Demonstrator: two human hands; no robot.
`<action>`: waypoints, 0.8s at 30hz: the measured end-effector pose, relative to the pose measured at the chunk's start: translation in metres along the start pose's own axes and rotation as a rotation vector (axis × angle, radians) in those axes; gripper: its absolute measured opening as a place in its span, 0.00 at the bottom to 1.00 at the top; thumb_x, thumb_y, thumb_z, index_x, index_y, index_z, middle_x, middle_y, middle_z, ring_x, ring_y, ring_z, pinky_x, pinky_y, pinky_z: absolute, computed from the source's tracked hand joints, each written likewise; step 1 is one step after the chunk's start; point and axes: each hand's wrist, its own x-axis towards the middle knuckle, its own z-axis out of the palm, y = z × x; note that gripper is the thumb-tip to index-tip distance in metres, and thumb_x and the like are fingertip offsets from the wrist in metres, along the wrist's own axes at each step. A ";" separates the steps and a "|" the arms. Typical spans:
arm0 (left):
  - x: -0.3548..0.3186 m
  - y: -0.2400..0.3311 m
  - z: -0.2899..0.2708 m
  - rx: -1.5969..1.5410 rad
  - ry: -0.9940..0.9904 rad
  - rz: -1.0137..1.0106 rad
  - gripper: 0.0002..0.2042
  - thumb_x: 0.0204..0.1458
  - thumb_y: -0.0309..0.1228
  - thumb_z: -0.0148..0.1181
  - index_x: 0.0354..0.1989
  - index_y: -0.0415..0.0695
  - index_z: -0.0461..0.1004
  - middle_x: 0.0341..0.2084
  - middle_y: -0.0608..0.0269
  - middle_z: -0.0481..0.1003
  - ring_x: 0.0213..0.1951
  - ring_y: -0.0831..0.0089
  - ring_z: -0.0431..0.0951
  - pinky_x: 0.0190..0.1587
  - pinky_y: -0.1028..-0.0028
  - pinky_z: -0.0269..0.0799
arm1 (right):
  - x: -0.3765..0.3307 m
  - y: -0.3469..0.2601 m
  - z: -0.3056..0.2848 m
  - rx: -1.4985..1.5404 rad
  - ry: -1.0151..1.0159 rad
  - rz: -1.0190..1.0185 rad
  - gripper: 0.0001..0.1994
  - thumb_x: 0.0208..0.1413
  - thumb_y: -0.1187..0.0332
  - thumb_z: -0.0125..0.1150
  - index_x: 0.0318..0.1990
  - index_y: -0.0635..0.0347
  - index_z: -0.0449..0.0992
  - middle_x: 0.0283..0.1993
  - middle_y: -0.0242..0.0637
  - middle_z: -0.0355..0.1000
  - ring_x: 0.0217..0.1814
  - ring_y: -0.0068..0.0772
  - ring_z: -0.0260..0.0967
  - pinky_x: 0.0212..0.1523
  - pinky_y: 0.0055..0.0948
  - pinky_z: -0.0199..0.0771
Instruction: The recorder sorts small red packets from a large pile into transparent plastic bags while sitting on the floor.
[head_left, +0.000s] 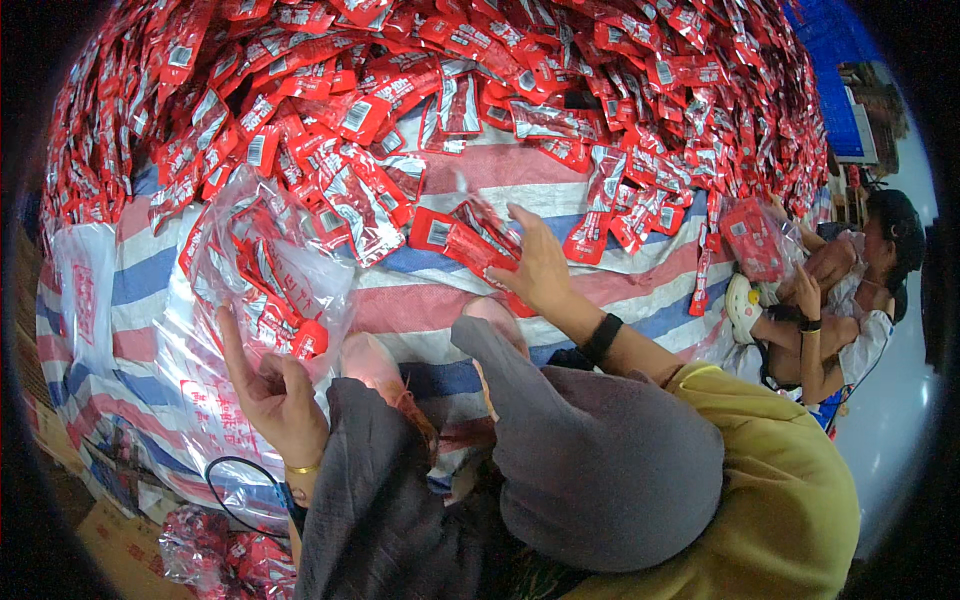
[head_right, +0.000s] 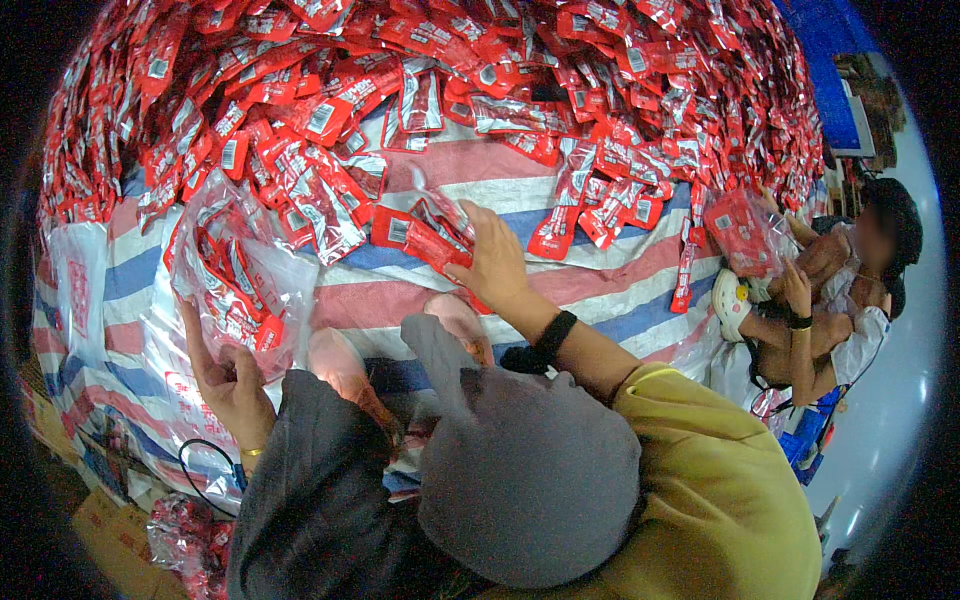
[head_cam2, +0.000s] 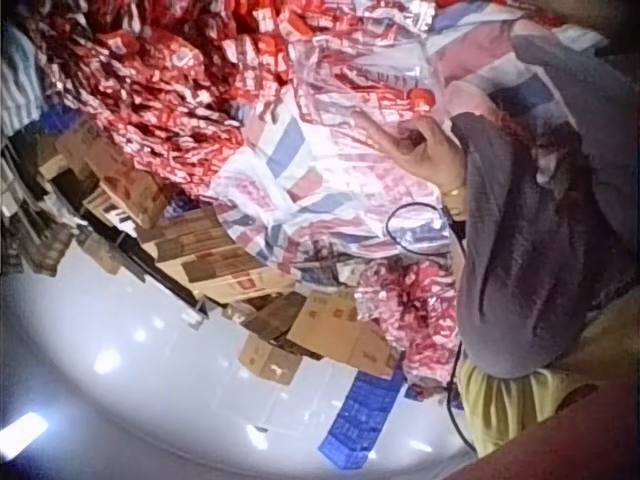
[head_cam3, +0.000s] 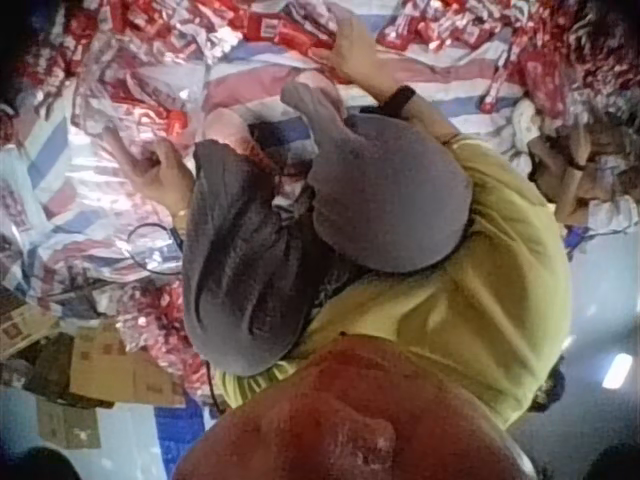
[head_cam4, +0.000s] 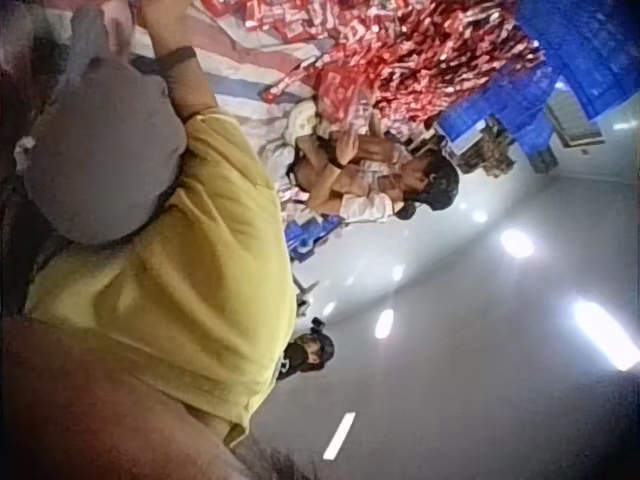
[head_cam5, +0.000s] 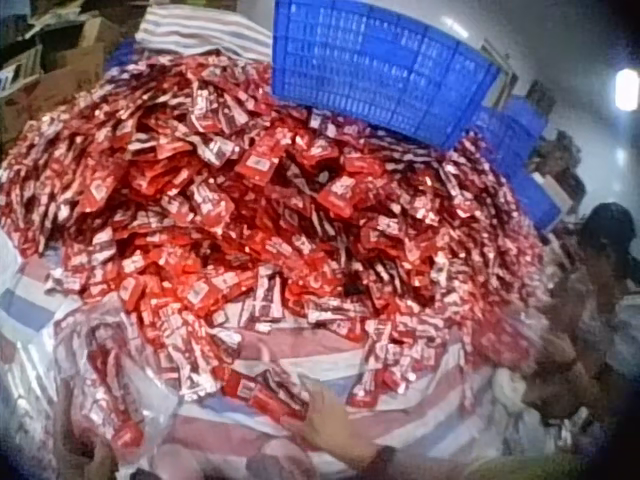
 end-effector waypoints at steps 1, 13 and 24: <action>0.001 0.000 -0.001 0.010 -0.013 -0.019 0.40 0.51 0.10 0.49 0.77 0.40 0.52 0.75 0.61 0.59 0.26 0.90 0.60 0.28 0.85 0.59 | 0.001 -0.007 0.006 0.001 0.002 0.003 0.54 0.36 0.59 0.83 0.71 0.60 0.55 0.67 0.52 0.63 0.67 0.58 0.64 0.65 0.49 0.67; 0.003 -0.005 -0.007 -0.017 0.047 -0.027 0.39 0.52 0.08 0.48 0.77 0.39 0.52 0.76 0.60 0.56 0.26 0.90 0.60 0.26 0.86 0.57 | 0.022 0.086 -0.013 0.025 0.101 0.577 0.40 0.39 0.57 0.80 0.61 0.60 0.68 0.42 0.50 0.80 0.42 0.53 0.78 0.44 0.46 0.78; 0.003 -0.005 -0.016 0.014 0.061 0.098 0.38 0.50 0.12 0.49 0.75 0.41 0.57 0.75 0.57 0.59 0.26 0.89 0.61 0.28 0.85 0.58 | 0.033 0.055 -0.013 -0.263 -0.043 0.291 0.38 0.42 0.61 0.77 0.60 0.65 0.68 0.55 0.57 0.72 0.51 0.55 0.76 0.55 0.48 0.77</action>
